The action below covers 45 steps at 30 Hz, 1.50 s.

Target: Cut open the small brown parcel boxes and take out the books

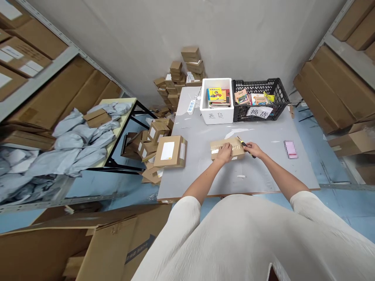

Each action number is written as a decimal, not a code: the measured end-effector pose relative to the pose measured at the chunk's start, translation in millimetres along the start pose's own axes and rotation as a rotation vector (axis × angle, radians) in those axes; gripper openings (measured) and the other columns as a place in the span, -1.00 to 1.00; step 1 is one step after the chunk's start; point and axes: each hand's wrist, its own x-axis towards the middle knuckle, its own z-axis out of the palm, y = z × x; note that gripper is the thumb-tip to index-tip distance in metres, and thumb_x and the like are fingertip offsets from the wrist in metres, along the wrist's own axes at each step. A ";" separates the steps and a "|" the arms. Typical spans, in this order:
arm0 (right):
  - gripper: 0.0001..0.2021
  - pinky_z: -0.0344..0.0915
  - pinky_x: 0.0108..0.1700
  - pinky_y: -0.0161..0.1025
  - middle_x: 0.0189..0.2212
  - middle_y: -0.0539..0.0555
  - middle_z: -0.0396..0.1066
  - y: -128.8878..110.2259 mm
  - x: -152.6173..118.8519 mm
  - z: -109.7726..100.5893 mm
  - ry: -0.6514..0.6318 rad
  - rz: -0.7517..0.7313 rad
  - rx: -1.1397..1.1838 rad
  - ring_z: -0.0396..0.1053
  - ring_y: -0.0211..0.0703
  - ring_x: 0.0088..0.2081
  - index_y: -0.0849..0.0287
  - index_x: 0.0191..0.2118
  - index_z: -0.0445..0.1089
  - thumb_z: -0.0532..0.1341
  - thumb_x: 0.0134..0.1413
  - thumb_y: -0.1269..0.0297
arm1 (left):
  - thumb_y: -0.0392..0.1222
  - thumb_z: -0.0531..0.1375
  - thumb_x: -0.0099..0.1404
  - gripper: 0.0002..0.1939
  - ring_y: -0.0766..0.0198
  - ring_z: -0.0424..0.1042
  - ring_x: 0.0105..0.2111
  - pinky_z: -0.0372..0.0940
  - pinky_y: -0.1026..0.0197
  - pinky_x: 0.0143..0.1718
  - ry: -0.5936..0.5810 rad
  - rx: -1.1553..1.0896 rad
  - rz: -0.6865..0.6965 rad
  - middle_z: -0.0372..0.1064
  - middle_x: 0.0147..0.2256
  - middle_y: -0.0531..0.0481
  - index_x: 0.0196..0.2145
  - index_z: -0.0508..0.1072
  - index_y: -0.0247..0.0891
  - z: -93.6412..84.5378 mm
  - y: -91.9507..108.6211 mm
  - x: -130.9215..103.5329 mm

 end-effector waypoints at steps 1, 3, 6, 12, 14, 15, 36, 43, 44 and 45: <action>-0.67 0.48 -0.14 -0.24 -0.32 0.05 0.65 0.6 -2.7 0.8 -0.033 0.022 0.041 0.60 -0.08 -0.23 0.08 -0.21 0.41 0.50 0.04 0.10 | -0.09 0.40 0.35 -0.27 -0.17 0.17 0.45 0.14 -0.12 0.39 0.018 -0.004 0.003 0.20 0.41 -0.33 0.38 0.26 -0.17 0.6 1.0 -0.5; -0.67 0.48 -0.15 -0.25 -0.32 0.06 0.66 2.0 -8.1 1.8 -0.077 0.060 0.107 0.61 -0.09 -0.24 0.08 -0.21 0.40 0.51 0.06 0.12 | -0.05 0.46 0.30 -0.30 -0.17 0.25 0.38 0.19 -0.08 0.34 0.032 0.002 0.008 0.28 0.32 -0.30 0.30 0.33 -0.17 1.6 3.2 -0.9; -0.70 0.49 -0.21 -0.26 -0.24 0.11 0.68 4.0 -14.0 -1.6 -0.118 0.085 0.148 0.61 -0.09 -0.24 0.09 -0.16 0.42 0.49 0.13 0.11 | -0.04 0.49 0.27 -0.31 -0.15 0.29 0.34 0.20 -0.04 0.29 0.034 0.026 0.013 0.33 0.27 -0.28 0.25 0.36 -0.17 1.9 6.1 0.0; -0.69 0.37 -0.38 -0.35 -0.17 0.13 0.65 6.6 -15.2 -34.0 -0.066 0.028 -0.119 0.56 -0.18 -0.31 0.13 -0.19 0.50 0.32 0.34 -0.05 | -0.08 0.46 0.30 -0.42 -0.14 0.38 0.28 0.04 -0.11 0.41 -0.017 0.098 0.029 0.41 0.21 -0.30 0.19 0.42 -0.24 -2.2 12.2 5.1; -0.65 0.31 -0.42 -0.35 -0.21 0.11 0.65 6.4 -14.9 -48.1 -0.067 0.006 -0.215 0.53 -0.20 -0.38 0.13 -0.14 0.50 0.30 0.35 -0.09 | -0.10 0.45 0.31 -0.43 -0.15 0.39 0.30 -0.01 -0.14 0.44 -0.028 0.115 0.033 0.41 0.21 -0.32 0.20 0.42 -0.25 -2.4 13.8 5.8; -0.65 0.31 -0.41 -0.35 -0.23 0.11 0.65 5.8 -14.8 -54.6 -0.080 -0.010 -0.251 0.52 -0.20 -0.39 0.13 -0.10 0.50 0.30 0.35 -0.09 | -0.10 0.44 0.32 -0.43 -0.15 0.38 0.30 -0.03 -0.15 0.45 -0.031 0.119 0.035 0.41 0.22 -0.32 0.21 0.41 -0.25 -2.1 14.3 5.7; -0.56 0.23 0.11 -0.02 0.06 0.30 0.57 -33.5 3.8 -48.9 -0.163 -0.340 -1.232 0.46 0.17 0.08 0.04 0.23 0.56 -0.01 0.52 0.24 | -0.13 0.48 0.32 -0.35 -0.05 0.45 0.20 0.03 -0.07 0.44 0.000 0.121 0.013 0.35 0.22 -0.24 0.25 0.32 -0.12 -0.6 18.2 -3.9; -0.72 0.34 -0.12 -0.17 -0.20 0.10 0.66 -14.1 3.8 -70.1 -0.291 -0.138 -0.826 0.50 0.02 -0.19 0.04 -0.09 0.67 0.21 0.35 0.10 | -0.18 0.47 0.32 -0.35 -0.07 0.43 0.25 0.09 -0.01 0.41 -0.006 0.064 0.006 0.33 0.24 -0.29 0.26 0.32 -0.16 -4.6 18.2 -4.7; -0.74 0.35 -0.17 -0.19 -0.26 0.08 0.64 -10.5 1.6 -73.7 -0.296 -0.135 -0.771 0.48 -0.01 -0.23 0.04 -0.15 0.66 0.25 0.31 0.06 | -0.20 0.46 0.32 -0.35 -0.07 0.43 0.24 0.09 -0.02 0.41 -0.004 0.055 0.005 0.33 0.25 -0.29 0.27 0.32 -0.16 -4.7 17.9 -5.1; -0.75 0.35 -0.22 -0.21 -0.31 0.06 0.63 -7.2 -1.0 -76.8 -0.292 -0.132 -0.722 0.47 -0.04 -0.27 0.05 -0.20 0.64 0.28 0.28 0.03 | -0.21 0.45 0.32 -0.35 -0.07 0.43 0.24 0.10 -0.02 0.40 -0.005 0.048 0.005 0.32 0.25 -0.28 0.27 0.32 -0.14 -4.8 17.5 -5.7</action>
